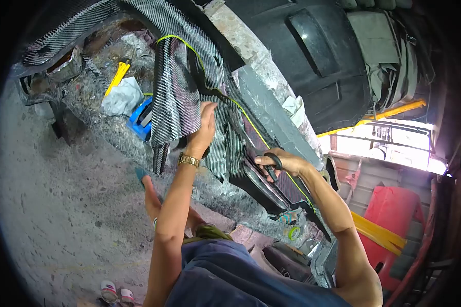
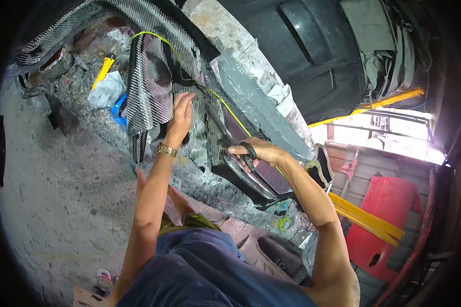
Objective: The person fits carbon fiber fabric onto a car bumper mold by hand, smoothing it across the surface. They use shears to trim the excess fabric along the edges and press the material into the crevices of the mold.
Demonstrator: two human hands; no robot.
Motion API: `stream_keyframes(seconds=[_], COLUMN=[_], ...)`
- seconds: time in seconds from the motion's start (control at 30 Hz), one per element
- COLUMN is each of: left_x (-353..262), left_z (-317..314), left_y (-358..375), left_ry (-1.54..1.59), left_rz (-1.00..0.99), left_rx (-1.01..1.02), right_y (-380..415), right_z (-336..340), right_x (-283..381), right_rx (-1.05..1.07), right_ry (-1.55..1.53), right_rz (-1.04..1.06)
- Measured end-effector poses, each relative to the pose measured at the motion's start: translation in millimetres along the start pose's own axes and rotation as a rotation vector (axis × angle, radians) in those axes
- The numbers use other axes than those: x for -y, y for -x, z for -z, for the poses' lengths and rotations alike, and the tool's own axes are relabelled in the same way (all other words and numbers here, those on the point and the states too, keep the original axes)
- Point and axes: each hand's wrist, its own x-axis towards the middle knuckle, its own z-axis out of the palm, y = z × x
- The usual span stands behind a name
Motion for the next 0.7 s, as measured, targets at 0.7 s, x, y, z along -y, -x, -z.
stream_keyframes(seconds=[0.7], left_x=[10.5], left_z=[7.6], left_y=[-62.0], left_ry=[0.024], left_rz=[-0.162], left_rx=[0.106], right_y=[4.0], right_z=[-7.6], right_x=[22.1], right_rx=[0.013], right_ry=[-0.030], right_rz=[-0.113])
